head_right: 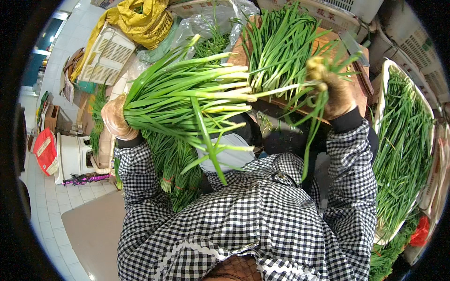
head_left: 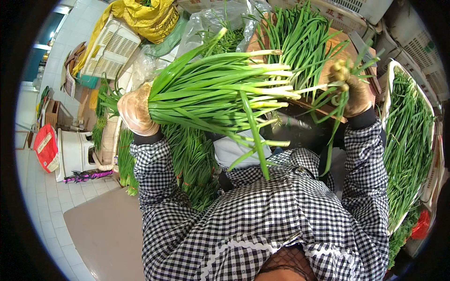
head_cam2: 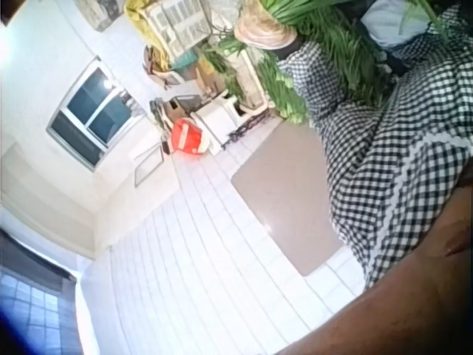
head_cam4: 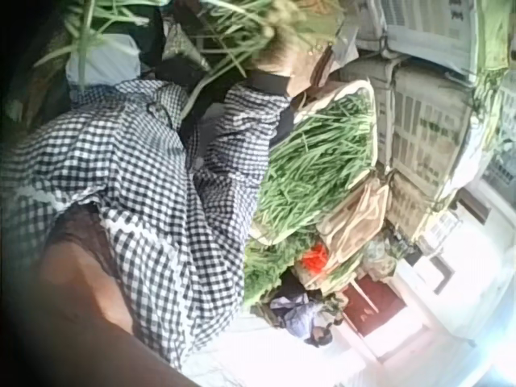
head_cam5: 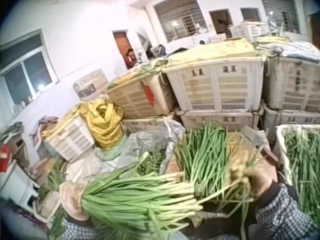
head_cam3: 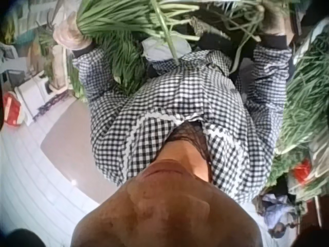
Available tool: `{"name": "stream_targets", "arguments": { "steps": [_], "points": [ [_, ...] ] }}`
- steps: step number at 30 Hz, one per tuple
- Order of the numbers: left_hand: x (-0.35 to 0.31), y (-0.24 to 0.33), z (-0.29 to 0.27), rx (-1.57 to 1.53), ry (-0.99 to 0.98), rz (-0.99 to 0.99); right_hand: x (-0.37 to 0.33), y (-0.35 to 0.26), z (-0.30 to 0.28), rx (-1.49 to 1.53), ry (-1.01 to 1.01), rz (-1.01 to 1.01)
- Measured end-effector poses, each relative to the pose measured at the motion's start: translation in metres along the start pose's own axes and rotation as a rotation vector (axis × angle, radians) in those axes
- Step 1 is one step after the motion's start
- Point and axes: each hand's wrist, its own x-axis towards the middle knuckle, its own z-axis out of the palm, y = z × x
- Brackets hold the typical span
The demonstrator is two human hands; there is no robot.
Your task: The person trims the ends of green onions using a knife on a wooden cutting board, then bundles them with rubber bands and places them into a white basket. The person repeats this process for multiple bunches of green onions.
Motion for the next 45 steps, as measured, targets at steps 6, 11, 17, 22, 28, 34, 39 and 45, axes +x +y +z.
{"name": "stream_targets", "arguments": {
  "steps": [6,11,17,22,28,34,39,45],
  "points": [
    [-0.017,-0.009,-0.016,-0.076,-0.046,-0.126,-0.008,-0.022,-0.048,0.000,0.038,-0.181],
    [-0.009,-0.001,0.003,-0.162,-0.023,-0.139,0.012,0.000,0.062,-0.812,0.250,-0.007],
    [-0.006,0.009,0.012,-0.073,-0.045,-0.008,0.054,0.044,0.074,-0.965,-0.310,0.166],
    [0.004,0.024,-0.015,0.142,-0.125,0.019,0.030,0.040,0.066,-1.037,-0.487,0.311],
    [0.019,0.024,-0.078,0.337,-0.157,0.121,0.016,-0.006,0.006,-0.475,-0.178,0.289],
    [0.048,0.047,-0.077,0.336,-0.154,0.188,0.051,0.021,0.083,-0.759,-0.263,0.174],
    [0.064,0.056,-0.082,0.323,-0.263,0.184,0.055,0.036,0.095,-1.105,-0.445,0.277],
    [0.067,0.069,-0.099,0.366,-0.327,0.117,0.040,0.031,0.036,-1.317,-0.350,0.205]
  ]
}}
